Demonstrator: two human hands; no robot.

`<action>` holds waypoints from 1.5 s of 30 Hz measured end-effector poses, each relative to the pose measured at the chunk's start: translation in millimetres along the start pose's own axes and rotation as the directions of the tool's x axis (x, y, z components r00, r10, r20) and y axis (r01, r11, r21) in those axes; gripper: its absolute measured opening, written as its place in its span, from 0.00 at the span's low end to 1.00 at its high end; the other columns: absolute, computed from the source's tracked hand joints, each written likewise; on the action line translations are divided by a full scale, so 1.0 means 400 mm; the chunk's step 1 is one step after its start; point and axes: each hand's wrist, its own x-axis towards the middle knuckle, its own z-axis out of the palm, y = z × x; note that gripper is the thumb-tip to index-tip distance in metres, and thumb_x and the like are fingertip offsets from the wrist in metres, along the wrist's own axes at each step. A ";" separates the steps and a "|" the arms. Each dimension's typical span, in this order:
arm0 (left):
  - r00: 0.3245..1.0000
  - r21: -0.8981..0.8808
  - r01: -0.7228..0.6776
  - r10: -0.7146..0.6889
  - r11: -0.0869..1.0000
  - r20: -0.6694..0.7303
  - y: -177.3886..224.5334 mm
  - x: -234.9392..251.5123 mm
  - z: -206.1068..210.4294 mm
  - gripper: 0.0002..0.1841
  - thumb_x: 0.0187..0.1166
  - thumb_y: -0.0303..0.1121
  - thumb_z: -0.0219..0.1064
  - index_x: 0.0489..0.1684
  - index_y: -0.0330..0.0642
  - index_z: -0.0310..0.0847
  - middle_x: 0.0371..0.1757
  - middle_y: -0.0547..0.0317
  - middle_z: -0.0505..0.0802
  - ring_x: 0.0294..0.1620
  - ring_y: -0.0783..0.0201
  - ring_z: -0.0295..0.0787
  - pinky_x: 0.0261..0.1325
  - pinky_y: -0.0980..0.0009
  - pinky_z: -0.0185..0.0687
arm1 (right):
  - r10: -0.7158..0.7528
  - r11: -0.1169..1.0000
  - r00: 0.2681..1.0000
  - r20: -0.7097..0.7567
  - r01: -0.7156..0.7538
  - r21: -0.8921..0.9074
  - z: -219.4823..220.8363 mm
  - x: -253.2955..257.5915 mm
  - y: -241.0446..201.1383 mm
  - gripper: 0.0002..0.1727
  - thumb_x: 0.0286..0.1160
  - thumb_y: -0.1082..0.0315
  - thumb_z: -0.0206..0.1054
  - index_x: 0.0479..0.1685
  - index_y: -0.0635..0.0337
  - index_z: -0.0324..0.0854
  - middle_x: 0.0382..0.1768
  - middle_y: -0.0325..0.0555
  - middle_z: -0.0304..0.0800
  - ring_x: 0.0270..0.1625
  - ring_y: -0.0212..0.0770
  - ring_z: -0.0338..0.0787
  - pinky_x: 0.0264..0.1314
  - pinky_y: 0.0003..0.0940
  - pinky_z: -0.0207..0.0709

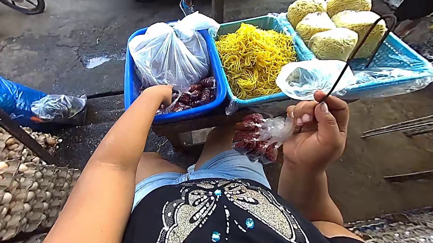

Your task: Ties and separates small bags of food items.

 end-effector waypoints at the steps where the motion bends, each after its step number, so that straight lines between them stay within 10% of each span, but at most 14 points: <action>1: 0.999 -0.030 0.020 -0.021 0.999 -0.031 0.005 -0.001 0.011 0.25 0.77 0.29 0.69 0.70 0.20 0.73 0.64 0.23 0.85 0.69 0.28 0.82 0.67 0.29 0.73 | 0.004 1.000 1.000 -0.003 -0.004 0.002 0.001 -0.002 0.001 0.15 0.87 0.69 0.50 0.51 0.46 0.85 0.25 0.26 0.83 0.27 0.24 0.81 0.36 0.21 0.78; 6: 0.985 -0.089 0.110 -0.120 0.990 -0.124 0.033 -0.019 0.047 0.24 0.82 0.29 0.63 0.76 0.29 0.72 0.68 0.25 0.85 0.71 0.27 0.81 0.64 0.27 0.75 | 0.040 0.999 0.999 0.012 -0.040 0.023 0.007 -0.010 0.002 0.14 0.87 0.69 0.52 0.52 0.47 0.86 0.24 0.27 0.83 0.26 0.24 0.81 0.35 0.20 0.78; 14: 0.949 -0.391 -0.122 -0.008 0.912 -0.316 -0.095 -0.019 0.055 0.23 0.77 0.34 0.71 0.68 0.31 0.78 0.60 0.26 0.88 0.66 0.28 0.83 0.67 0.26 0.71 | 0.035 0.999 0.999 0.017 -0.035 0.010 -0.003 -0.011 -0.010 0.14 0.87 0.69 0.52 0.52 0.47 0.86 0.24 0.27 0.82 0.26 0.25 0.80 0.35 0.22 0.78; 25: 0.731 -0.699 -0.378 -0.267 0.608 -0.628 -0.188 -0.169 0.083 0.18 0.75 0.28 0.71 0.62 0.32 0.79 0.55 0.35 0.89 0.54 0.44 0.88 0.60 0.41 0.80 | 0.109 0.994 0.988 0.111 -0.112 0.020 0.046 -0.027 0.025 0.13 0.87 0.68 0.54 0.53 0.47 0.85 0.24 0.27 0.80 0.26 0.25 0.79 0.35 0.21 0.78; 30: 0.635 -0.733 -0.567 -0.367 0.376 -0.680 -0.205 -0.188 0.152 0.18 0.76 0.28 0.71 0.62 0.33 0.77 0.51 0.50 0.88 0.35 0.70 0.86 0.40 0.70 0.85 | 0.151 0.987 0.964 0.219 -0.159 0.017 0.073 -0.049 0.033 0.12 0.87 0.67 0.56 0.54 0.44 0.86 0.28 0.26 0.83 0.29 0.23 0.81 0.38 0.21 0.79; 35: 0.517 -0.658 -0.693 -0.432 0.296 -0.739 -0.214 -0.261 0.234 0.32 0.75 0.26 0.72 0.82 0.39 0.67 0.78 0.44 0.77 0.57 0.65 0.89 0.59 0.67 0.87 | 0.086 0.994 0.924 0.373 -0.103 0.026 0.110 -0.049 0.027 0.12 0.87 0.66 0.59 0.57 0.45 0.87 0.33 0.28 0.84 0.32 0.23 0.81 0.39 0.20 0.78; 39: 0.427 -0.639 -0.725 -0.560 0.258 -0.710 -0.209 -0.310 0.302 0.31 0.83 0.45 0.66 0.82 0.42 0.65 0.76 0.53 0.78 0.63 0.68 0.86 0.64 0.67 0.84 | 0.050 0.998 0.879 0.474 -0.063 0.012 0.146 -0.046 0.018 0.12 0.88 0.65 0.58 0.59 0.45 0.86 0.36 0.27 0.85 0.33 0.22 0.80 0.38 0.18 0.78; 45: 0.632 -0.786 -0.380 -0.484 0.488 -0.605 -0.145 -0.327 0.303 0.26 0.84 0.42 0.68 0.74 0.34 0.76 0.68 0.36 0.85 0.50 0.49 0.89 0.57 0.47 0.84 | 0.064 0.997 0.817 0.574 -0.078 -0.002 0.184 -0.081 0.048 0.12 0.89 0.65 0.57 0.61 0.46 0.84 0.40 0.27 0.86 0.33 0.19 0.80 0.36 0.16 0.78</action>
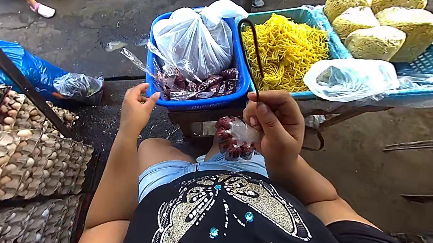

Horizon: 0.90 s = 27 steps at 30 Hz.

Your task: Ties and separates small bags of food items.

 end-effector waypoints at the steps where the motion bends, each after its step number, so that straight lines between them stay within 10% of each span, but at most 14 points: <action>1: 0.999 0.045 0.042 -0.043 0.998 0.013 0.001 0.009 0.015 0.26 0.86 0.43 0.66 0.75 0.34 0.77 0.69 0.35 0.84 0.53 0.45 0.88 0.59 0.44 0.82 | 0.019 1.000 1.000 0.003 -0.019 0.010 0.007 -0.006 0.009 0.12 0.89 0.65 0.57 0.60 0.46 0.84 0.39 0.27 0.86 0.32 0.19 0.79 0.35 0.17 0.77; 5: 0.998 0.007 0.060 -0.060 0.998 0.013 -0.014 0.045 0.044 0.20 0.93 0.34 0.51 0.73 0.34 0.79 0.69 0.33 0.85 0.64 0.41 0.86 0.67 0.43 0.78 | 0.101 0.995 0.993 0.057 -0.102 0.019 0.019 -0.035 0.026 0.12 0.88 0.67 0.59 0.59 0.46 0.86 0.37 0.26 0.87 0.31 0.18 0.79 0.35 0.16 0.78; 10: 0.979 -0.023 0.155 -0.150 0.988 0.141 -0.001 0.091 0.027 0.22 0.85 0.23 0.60 0.78 0.39 0.75 0.56 0.41 0.88 0.52 0.54 0.84 0.60 0.54 0.78 | 0.133 0.990 0.986 0.101 -0.136 0.025 0.020 -0.052 0.022 0.11 0.89 0.67 0.58 0.58 0.48 0.86 0.36 0.25 0.87 0.32 0.16 0.80 0.38 0.15 0.77; 15: 0.974 -0.017 0.119 -0.113 0.993 0.199 0.018 0.098 0.026 0.06 0.79 0.27 0.72 0.48 0.37 0.87 0.50 0.46 0.90 0.45 0.58 0.86 0.55 0.55 0.81 | 0.150 0.987 0.982 0.113 -0.155 0.036 0.030 -0.054 0.024 0.11 0.88 0.68 0.58 0.57 0.50 0.85 0.35 0.26 0.86 0.33 0.16 0.80 0.38 0.15 0.77; 19: 0.980 -0.158 -0.199 0.195 0.967 -0.038 0.033 0.044 -0.002 0.10 0.83 0.30 0.66 0.52 0.30 0.81 0.47 0.49 0.92 0.46 0.66 0.89 0.55 0.63 0.85 | 0.166 0.985 0.982 0.090 -0.169 0.033 0.031 -0.053 0.028 0.11 0.87 0.69 0.59 0.56 0.50 0.86 0.34 0.26 0.86 0.32 0.16 0.79 0.38 0.14 0.76; 23: 0.831 -0.213 -0.549 0.502 0.808 -0.237 0.128 -0.051 -0.065 0.09 0.82 0.28 0.69 0.55 0.42 0.79 0.51 0.68 0.92 0.52 0.75 0.91 0.59 0.75 0.89 | 0.174 0.984 0.984 0.038 -0.176 0.032 0.023 -0.054 0.033 0.11 0.86 0.71 0.59 0.57 0.51 0.86 0.34 0.27 0.85 0.31 0.19 0.80 0.37 0.16 0.78; 27: 0.840 -0.273 -0.543 0.516 0.794 -0.168 0.187 -0.119 -0.032 0.14 0.78 0.26 0.73 0.58 0.36 0.82 0.46 0.67 0.92 0.43 0.79 0.89 0.49 0.79 0.88 | 0.174 0.983 0.984 0.035 -0.176 0.057 0.031 -0.055 0.039 0.12 0.86 0.71 0.59 0.57 0.51 0.86 0.33 0.27 0.85 0.30 0.19 0.79 0.36 0.16 0.77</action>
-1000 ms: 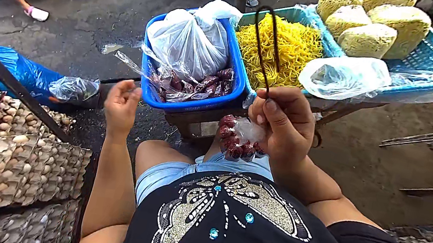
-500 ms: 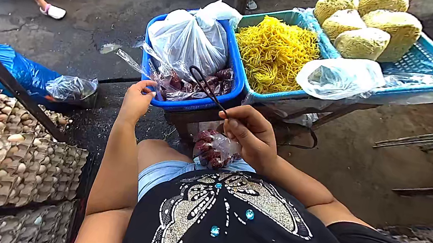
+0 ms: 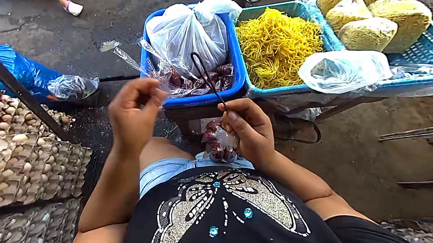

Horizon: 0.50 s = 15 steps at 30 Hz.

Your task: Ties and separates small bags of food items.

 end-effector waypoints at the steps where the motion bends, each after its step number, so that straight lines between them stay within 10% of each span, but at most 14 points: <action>1: 0.996 -0.012 0.067 -0.066 0.998 0.059 0.003 -0.013 0.023 0.13 0.76 0.26 0.74 0.55 0.34 0.84 0.44 0.64 0.92 0.41 0.79 0.88 0.46 0.79 0.87 | 0.005 1.000 1.000 -0.001 -0.005 0.003 0.003 0.000 0.002 0.12 0.86 0.71 0.59 0.56 0.51 0.86 0.32 0.27 0.85 0.30 0.19 0.79 0.35 0.16 0.77; 7: 0.896 -0.109 0.377 -0.333 0.920 0.295 0.007 -0.071 0.133 0.06 0.71 0.25 0.75 0.43 0.40 0.91 0.36 0.67 0.95 0.31 0.76 0.92 0.39 0.76 0.92 | 0.062 0.998 0.998 -0.006 -0.062 -0.007 0.009 -0.002 -0.001 0.11 0.84 0.75 0.57 0.53 0.57 0.84 0.38 0.30 0.86 0.31 0.19 0.79 0.35 0.16 0.77; 15: 0.894 -0.216 0.348 -0.254 0.912 0.368 0.027 -0.098 0.167 0.06 0.78 0.26 0.70 0.47 0.36 0.90 0.37 0.64 0.96 0.35 0.75 0.94 0.43 0.75 0.94 | 0.112 0.992 0.993 -0.043 -0.114 -0.049 0.006 -0.002 -0.002 0.11 0.83 0.76 0.56 0.53 0.59 0.84 0.36 0.30 0.85 0.30 0.19 0.78 0.35 0.15 0.76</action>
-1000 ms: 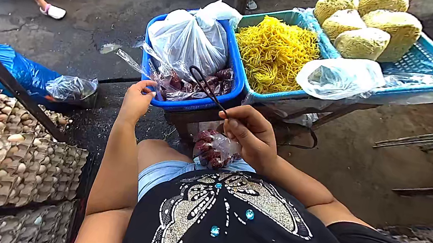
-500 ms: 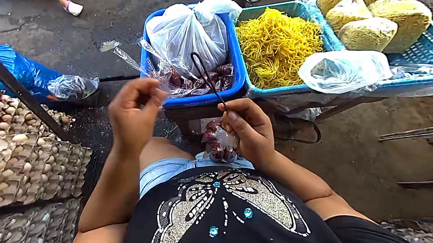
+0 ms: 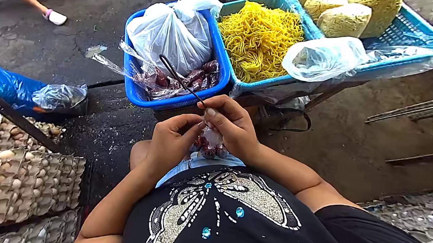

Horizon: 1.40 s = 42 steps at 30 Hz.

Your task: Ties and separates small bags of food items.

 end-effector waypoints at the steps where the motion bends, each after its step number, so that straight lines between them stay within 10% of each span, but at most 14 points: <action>1: 0.999 0.033 -0.034 0.034 0.999 0.004 -0.005 -0.001 0.002 0.07 0.79 0.26 0.70 0.48 0.35 0.90 0.38 0.63 0.96 0.35 0.76 0.93 0.44 0.76 0.93 | -0.004 1.000 1.000 0.000 0.004 -0.005 0.000 0.000 -0.001 0.11 0.83 0.76 0.56 0.53 0.59 0.84 0.37 0.30 0.85 0.31 0.19 0.78 0.35 0.15 0.76; 8: 0.817 0.518 -0.534 0.565 0.668 0.112 -0.058 0.013 0.024 0.07 0.80 0.26 0.67 0.42 0.35 0.92 0.38 0.49 0.93 0.43 0.63 0.91 0.51 0.72 0.86 | 0.057 0.998 0.997 -0.057 -0.057 0.011 -0.006 0.000 0.004 0.11 0.84 0.74 0.55 0.53 0.58 0.84 0.32 0.30 0.83 0.28 0.20 0.77 0.32 0.15 0.74; 15: 0.658 0.438 -0.750 0.625 0.495 0.420 -0.040 0.013 0.043 0.08 0.81 0.23 0.60 0.37 0.34 0.87 0.30 0.48 0.90 0.33 0.53 0.90 0.37 0.64 0.86 | 0.325 0.930 0.928 -0.183 -0.278 0.242 0.002 0.014 -0.006 0.12 0.86 0.71 0.54 0.49 0.56 0.86 0.23 0.32 0.78 0.24 0.24 0.74 0.30 0.17 0.70; 21: 0.783 0.456 -0.589 0.611 0.668 0.116 -0.071 0.058 -0.006 0.11 0.83 0.37 0.70 0.46 0.37 0.88 0.35 0.53 0.93 0.36 0.65 0.90 0.42 0.71 0.89 | 0.179 0.937 0.964 -0.195 -0.107 0.334 -0.013 0.021 0.001 0.12 0.87 0.70 0.53 0.51 0.53 0.85 0.24 0.31 0.78 0.25 0.24 0.76 0.31 0.18 0.74; 25: 0.944 0.678 -0.249 0.330 0.691 0.011 -0.100 0.145 -0.062 0.23 0.76 0.40 0.75 0.65 0.33 0.84 0.62 0.33 0.87 0.64 0.38 0.84 0.67 0.43 0.80 | 0.143 0.948 0.970 -0.199 -0.076 0.310 -0.010 0.019 0.003 0.12 0.87 0.70 0.54 0.52 0.52 0.85 0.25 0.32 0.78 0.25 0.24 0.76 0.31 0.17 0.73; 27: 0.969 0.663 -0.192 0.246 0.724 0.013 -0.120 0.174 -0.077 0.13 0.80 0.33 0.70 0.54 0.33 0.90 0.62 0.35 0.89 0.67 0.38 0.84 0.73 0.42 0.76 | 0.145 0.949 0.971 -0.189 -0.082 0.305 -0.005 0.016 0.005 0.12 0.86 0.70 0.54 0.51 0.52 0.85 0.25 0.32 0.79 0.25 0.24 0.76 0.31 0.17 0.72; 36: 0.855 0.462 -0.408 0.507 0.787 -0.109 0.042 0.074 -0.069 0.09 0.86 0.29 0.64 0.51 0.29 0.81 0.44 0.50 0.90 0.43 0.69 0.88 0.50 0.73 0.87 | 0.081 0.964 0.982 -0.169 -0.034 0.264 -0.020 0.018 -0.002 0.12 0.87 0.70 0.53 0.52 0.51 0.84 0.26 0.31 0.79 0.26 0.23 0.76 0.30 0.17 0.73; 42: 0.967 0.272 -0.230 0.250 0.934 -0.040 -0.014 0.041 -0.002 0.06 0.82 0.28 0.69 0.47 0.35 0.87 0.39 0.61 0.93 0.31 0.77 0.89 0.37 0.79 0.89 | 0.030 0.973 0.994 -0.104 -0.005 0.231 -0.006 0.020 -0.002 0.12 0.88 0.70 0.54 0.54 0.52 0.84 0.30 0.31 0.82 0.26 0.22 0.76 0.30 0.16 0.72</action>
